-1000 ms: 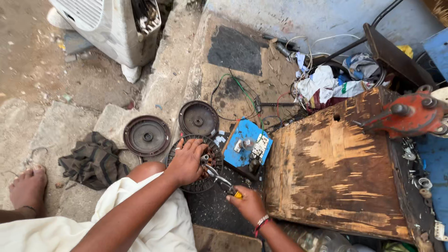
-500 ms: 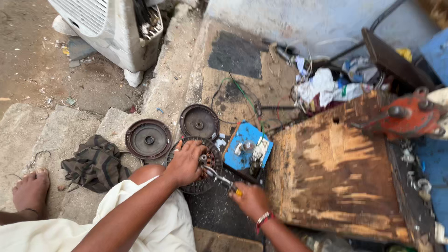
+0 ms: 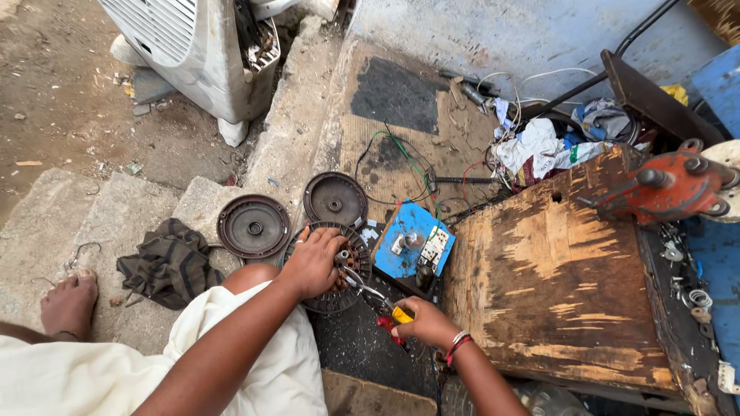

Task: The person sits on the ground repairing an electric fan motor. They hold the fan stator steady with one hand while using pliers and a spanner to loosen and work on the motor's central shaft and windings, occasionally reaching to the blue switch box beside them.

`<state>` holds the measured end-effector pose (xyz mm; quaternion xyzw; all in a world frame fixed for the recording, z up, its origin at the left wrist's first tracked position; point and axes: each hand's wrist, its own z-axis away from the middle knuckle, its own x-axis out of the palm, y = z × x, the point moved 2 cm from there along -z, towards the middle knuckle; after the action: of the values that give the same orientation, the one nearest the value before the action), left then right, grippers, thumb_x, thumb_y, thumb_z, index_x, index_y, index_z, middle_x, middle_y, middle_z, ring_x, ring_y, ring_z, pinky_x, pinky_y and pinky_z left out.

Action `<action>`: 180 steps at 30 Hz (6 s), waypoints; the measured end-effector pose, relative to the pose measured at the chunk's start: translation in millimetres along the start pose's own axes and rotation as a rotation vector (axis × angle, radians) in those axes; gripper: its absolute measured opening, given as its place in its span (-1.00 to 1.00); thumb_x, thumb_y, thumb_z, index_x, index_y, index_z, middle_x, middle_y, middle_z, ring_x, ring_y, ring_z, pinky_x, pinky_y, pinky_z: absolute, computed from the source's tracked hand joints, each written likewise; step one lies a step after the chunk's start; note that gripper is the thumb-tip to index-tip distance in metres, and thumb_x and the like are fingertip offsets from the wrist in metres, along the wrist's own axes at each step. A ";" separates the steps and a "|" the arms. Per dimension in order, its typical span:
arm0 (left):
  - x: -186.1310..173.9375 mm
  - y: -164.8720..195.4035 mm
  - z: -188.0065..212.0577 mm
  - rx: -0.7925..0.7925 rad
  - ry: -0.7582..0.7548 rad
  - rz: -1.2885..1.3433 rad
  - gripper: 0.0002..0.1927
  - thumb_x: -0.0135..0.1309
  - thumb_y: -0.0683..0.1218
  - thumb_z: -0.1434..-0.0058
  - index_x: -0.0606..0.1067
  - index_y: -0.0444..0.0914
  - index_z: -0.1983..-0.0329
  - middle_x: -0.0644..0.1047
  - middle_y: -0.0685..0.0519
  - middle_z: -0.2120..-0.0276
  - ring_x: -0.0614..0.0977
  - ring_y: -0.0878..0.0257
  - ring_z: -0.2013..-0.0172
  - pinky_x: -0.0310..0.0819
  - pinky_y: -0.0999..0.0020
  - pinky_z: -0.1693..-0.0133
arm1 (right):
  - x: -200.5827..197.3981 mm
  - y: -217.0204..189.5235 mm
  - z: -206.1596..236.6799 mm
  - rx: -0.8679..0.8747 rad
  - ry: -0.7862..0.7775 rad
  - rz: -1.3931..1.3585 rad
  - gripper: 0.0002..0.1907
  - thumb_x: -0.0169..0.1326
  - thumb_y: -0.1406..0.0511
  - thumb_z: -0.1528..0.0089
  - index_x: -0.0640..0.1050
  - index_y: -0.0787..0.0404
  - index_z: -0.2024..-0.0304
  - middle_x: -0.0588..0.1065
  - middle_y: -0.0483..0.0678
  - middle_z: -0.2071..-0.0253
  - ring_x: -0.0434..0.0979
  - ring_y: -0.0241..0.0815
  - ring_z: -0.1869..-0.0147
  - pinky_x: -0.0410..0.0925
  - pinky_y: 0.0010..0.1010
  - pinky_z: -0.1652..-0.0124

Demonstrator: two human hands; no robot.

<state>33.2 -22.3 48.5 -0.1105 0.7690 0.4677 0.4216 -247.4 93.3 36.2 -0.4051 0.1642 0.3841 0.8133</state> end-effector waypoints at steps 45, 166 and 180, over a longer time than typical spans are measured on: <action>27.3 -17.2 5.4 -0.072 -0.174 0.006 0.16 0.45 0.21 0.30 0.21 -0.25 -0.36 0.23 -0.19 -0.33 0.16 -0.12 -0.39 -0.21 -0.29 -0.36 | -80.2 -147.6 3.7 0.191 -0.151 1.045 -0.49 0.14 -0.18 -0.17 0.60 -0.06 0.02 0.60 -0.04 0.13 0.60 -0.01 -0.03 0.44 -0.09 0.03; 13.4 12.5 -2.2 -0.139 -0.252 -0.101 0.28 0.51 0.25 0.36 0.17 -0.14 -0.44 0.15 -0.07 -0.43 0.10 -0.03 -0.44 -0.19 -0.27 -0.38 | 14.4 -4.4 63.2 0.160 0.427 0.407 -0.76 0.24 0.05 -0.13 0.62 0.02 0.30 0.59 -0.04 0.36 0.62 0.03 0.27 0.43 -0.12 0.26; 8.4 9.9 -6.0 -0.060 -0.277 -0.079 0.25 0.51 0.20 0.34 0.16 -0.17 -0.43 0.16 -0.09 -0.42 0.10 -0.07 -0.44 -0.15 -0.18 -0.39 | 8.2 -7.3 48.2 -0.005 0.476 0.505 -0.73 0.27 0.06 -0.10 0.62 0.07 0.34 0.58 -0.01 0.38 0.61 0.07 0.27 0.43 -0.07 0.28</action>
<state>19.2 -19.9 49.7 -0.0876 0.6843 0.4842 0.5382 -238.6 132.4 65.2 -0.4317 0.4434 0.4686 0.6305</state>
